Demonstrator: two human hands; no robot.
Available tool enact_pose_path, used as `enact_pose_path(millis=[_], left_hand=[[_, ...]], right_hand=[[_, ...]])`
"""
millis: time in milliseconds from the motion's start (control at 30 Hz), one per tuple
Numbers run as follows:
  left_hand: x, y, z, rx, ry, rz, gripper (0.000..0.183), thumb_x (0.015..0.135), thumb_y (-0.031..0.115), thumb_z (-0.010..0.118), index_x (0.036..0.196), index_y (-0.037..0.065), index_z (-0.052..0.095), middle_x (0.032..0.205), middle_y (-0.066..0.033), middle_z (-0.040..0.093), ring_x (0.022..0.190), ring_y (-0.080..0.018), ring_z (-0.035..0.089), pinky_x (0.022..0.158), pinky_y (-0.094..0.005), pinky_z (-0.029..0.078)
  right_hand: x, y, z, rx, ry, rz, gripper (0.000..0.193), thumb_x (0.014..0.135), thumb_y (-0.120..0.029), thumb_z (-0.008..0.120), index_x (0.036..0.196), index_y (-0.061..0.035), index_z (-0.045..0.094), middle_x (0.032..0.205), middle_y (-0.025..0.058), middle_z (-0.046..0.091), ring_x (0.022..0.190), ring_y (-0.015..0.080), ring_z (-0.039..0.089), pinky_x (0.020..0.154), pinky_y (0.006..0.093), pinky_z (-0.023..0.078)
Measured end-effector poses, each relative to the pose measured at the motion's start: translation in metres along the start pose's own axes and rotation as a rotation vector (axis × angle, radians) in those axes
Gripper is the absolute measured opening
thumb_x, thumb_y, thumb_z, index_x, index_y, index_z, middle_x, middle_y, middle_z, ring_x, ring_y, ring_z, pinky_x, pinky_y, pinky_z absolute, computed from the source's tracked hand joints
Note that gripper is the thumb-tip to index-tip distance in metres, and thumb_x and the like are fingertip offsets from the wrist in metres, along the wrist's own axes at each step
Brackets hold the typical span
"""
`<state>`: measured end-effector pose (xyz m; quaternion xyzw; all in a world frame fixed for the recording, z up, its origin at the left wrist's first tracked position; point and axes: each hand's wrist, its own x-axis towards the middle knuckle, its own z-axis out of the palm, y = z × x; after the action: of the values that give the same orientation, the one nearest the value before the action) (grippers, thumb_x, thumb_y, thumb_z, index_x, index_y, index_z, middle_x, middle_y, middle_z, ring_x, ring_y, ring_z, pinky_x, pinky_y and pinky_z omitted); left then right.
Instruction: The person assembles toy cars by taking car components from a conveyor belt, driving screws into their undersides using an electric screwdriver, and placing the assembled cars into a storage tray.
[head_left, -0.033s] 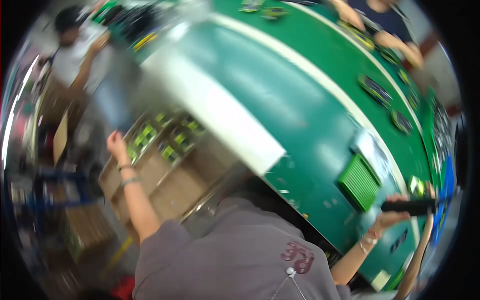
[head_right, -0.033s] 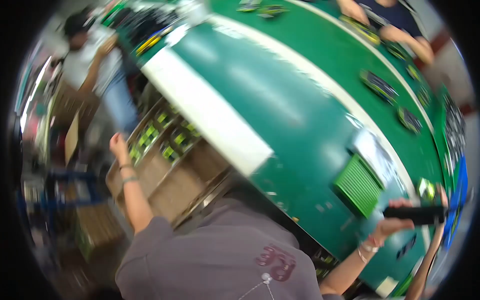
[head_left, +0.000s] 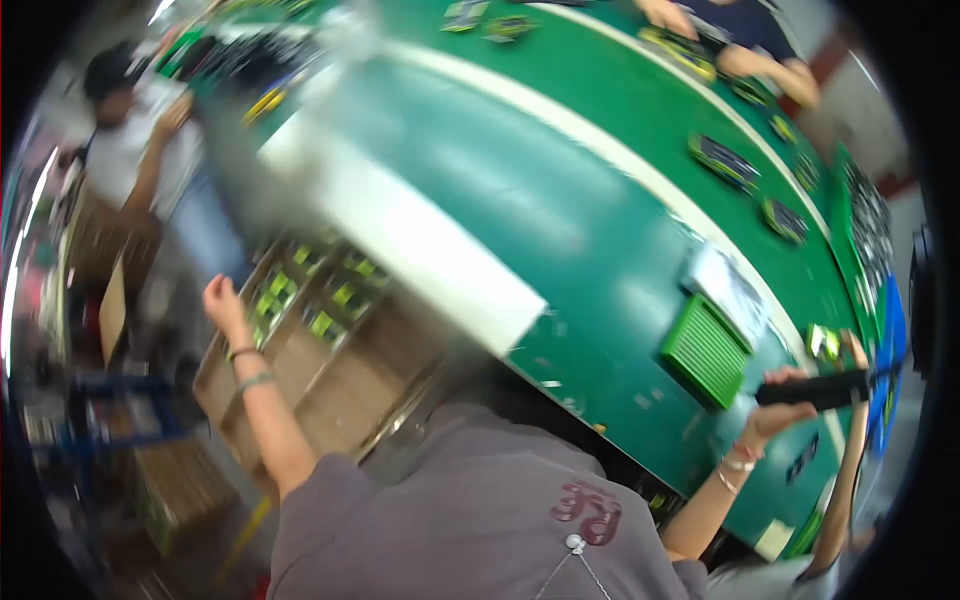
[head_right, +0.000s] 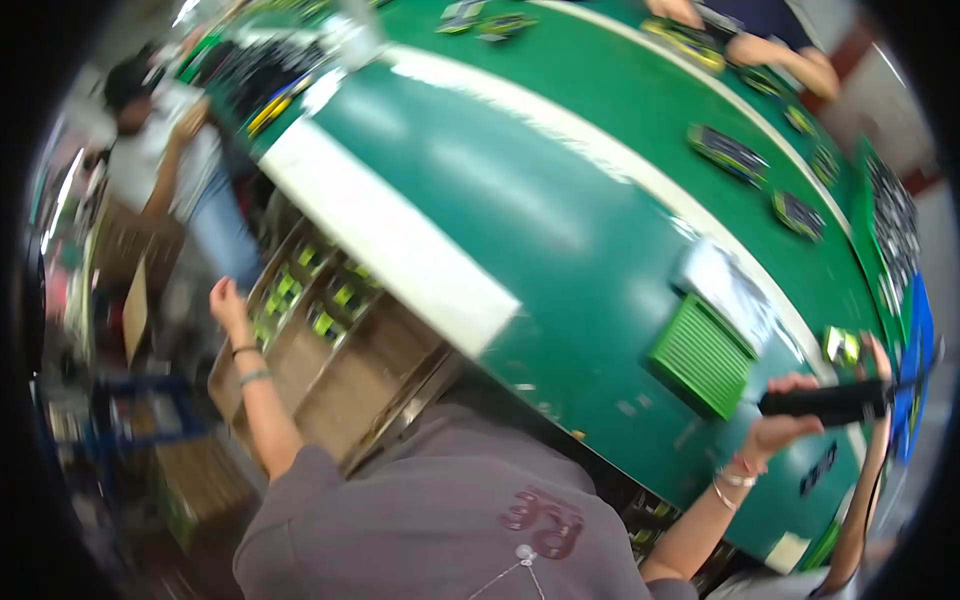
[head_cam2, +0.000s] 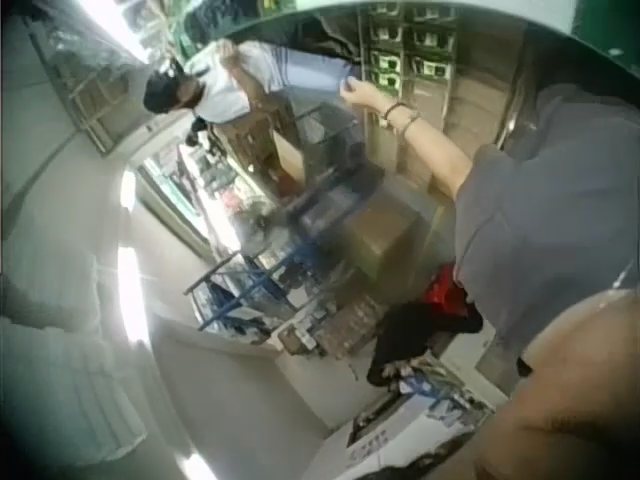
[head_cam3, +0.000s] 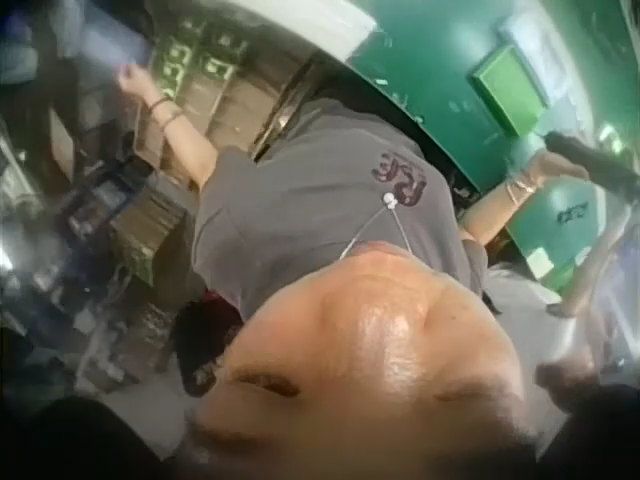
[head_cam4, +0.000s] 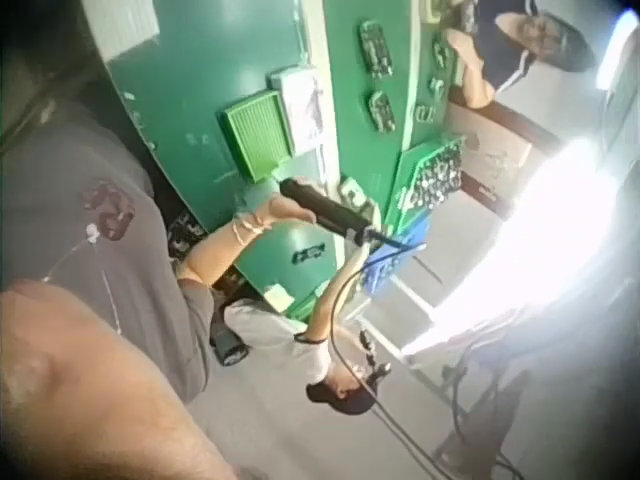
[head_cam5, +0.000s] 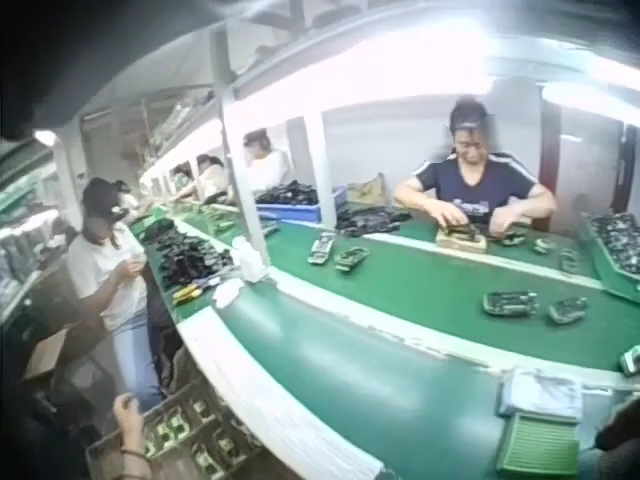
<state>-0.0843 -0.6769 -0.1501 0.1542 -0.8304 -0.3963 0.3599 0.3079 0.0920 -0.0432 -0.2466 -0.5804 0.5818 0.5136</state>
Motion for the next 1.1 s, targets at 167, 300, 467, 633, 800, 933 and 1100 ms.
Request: enact_pose_path(millis=[167,300,467,633,800,933,1100], left_hand=[[-0.051,0.248,0.116,-0.447,-0.381,0.161,0.021,0.087,0.011,0.057,0.106,0.002,0.056,0.1,-0.0045,0.06,0.083,-0.0115,0.057,0.069,-0.0251,0.046],[-0.113,0.364,0.178,-0.459,-0.74,0.567,0.022,0.086,0.012,0.058,0.104,0.0,0.059,0.099,-0.0101,0.062,0.087,-0.0178,0.059,0.072,-0.0267,0.048],[-0.225,0.479,0.221,-0.566,-1.137,1.014,0.017,0.08,0.012,0.062,0.094,0.003,0.06,0.096,-0.0142,0.06,0.091,-0.0296,0.057,0.079,-0.0369,0.046],[-0.325,0.554,0.295,-0.679,-1.23,1.367,0.03,0.078,0.016,0.064,0.105,0.006,0.055,0.113,-0.0171,0.052,0.11,-0.0349,0.046,0.094,-0.04,0.039],[-0.379,0.604,0.358,-0.605,-1.147,1.413,0.039,0.078,0.018,0.065,0.112,0.007,0.05,0.117,-0.0167,0.05,0.113,-0.034,0.044,0.096,-0.043,0.037],[-0.402,0.613,0.375,-0.36,-1.338,1.347,0.04,0.078,0.019,0.066,0.114,0.01,0.05,0.116,-0.0158,0.052,0.111,-0.034,0.046,0.094,-0.0437,0.037],[-0.411,0.596,0.38,-0.643,-1.15,1.346,0.041,0.076,0.015,0.067,0.113,0.01,0.051,0.108,-0.0162,0.054,0.1,-0.0354,0.05,0.087,-0.042,0.041]], right_hand=[[-0.015,-0.014,0.001,-0.011,0.01,-0.101,0.086,0.063,-0.083,0.045,0.099,-0.0044,0.043,0.074,0.0068,0.046,0.065,0.0175,0.046,0.059,0.0318,0.042],[-0.019,-0.016,0.001,-0.023,0.005,-0.132,0.084,0.064,-0.082,0.044,0.095,-0.0038,0.043,0.072,0.0072,0.046,0.065,0.0176,0.047,0.06,0.0317,0.043],[-0.018,-0.026,0.005,-0.066,0.027,-0.125,0.083,0.068,-0.082,0.039,0.092,-0.0034,0.043,0.068,0.0078,0.047,0.06,0.018,0.048,0.058,0.0295,0.042],[-0.014,-0.027,0.006,-0.04,0.032,-0.101,0.081,0.068,-0.083,0.038,0.088,-0.0044,0.043,0.065,0.007,0.047,0.059,0.0174,0.048,0.057,0.0286,0.041],[-0.014,-0.026,0.006,-0.039,0.05,-0.105,0.082,0.067,-0.083,0.038,0.087,-0.0044,0.043,0.065,0.007,0.048,0.058,0.017,0.049,0.056,0.0284,0.042],[-0.015,-0.026,0.005,-0.016,0.065,-0.089,0.082,0.065,-0.084,0.039,0.088,-0.0045,0.044,0.065,0.0071,0.048,0.058,0.0169,0.049,0.056,0.0283,0.042],[-0.013,-0.023,0.004,0.04,0.077,-0.127,0.084,0.068,-0.08,0.046,0.087,0.0017,0.049,0.064,0.0069,0.052,0.057,0.0144,0.053,0.053,0.0255,0.042]])
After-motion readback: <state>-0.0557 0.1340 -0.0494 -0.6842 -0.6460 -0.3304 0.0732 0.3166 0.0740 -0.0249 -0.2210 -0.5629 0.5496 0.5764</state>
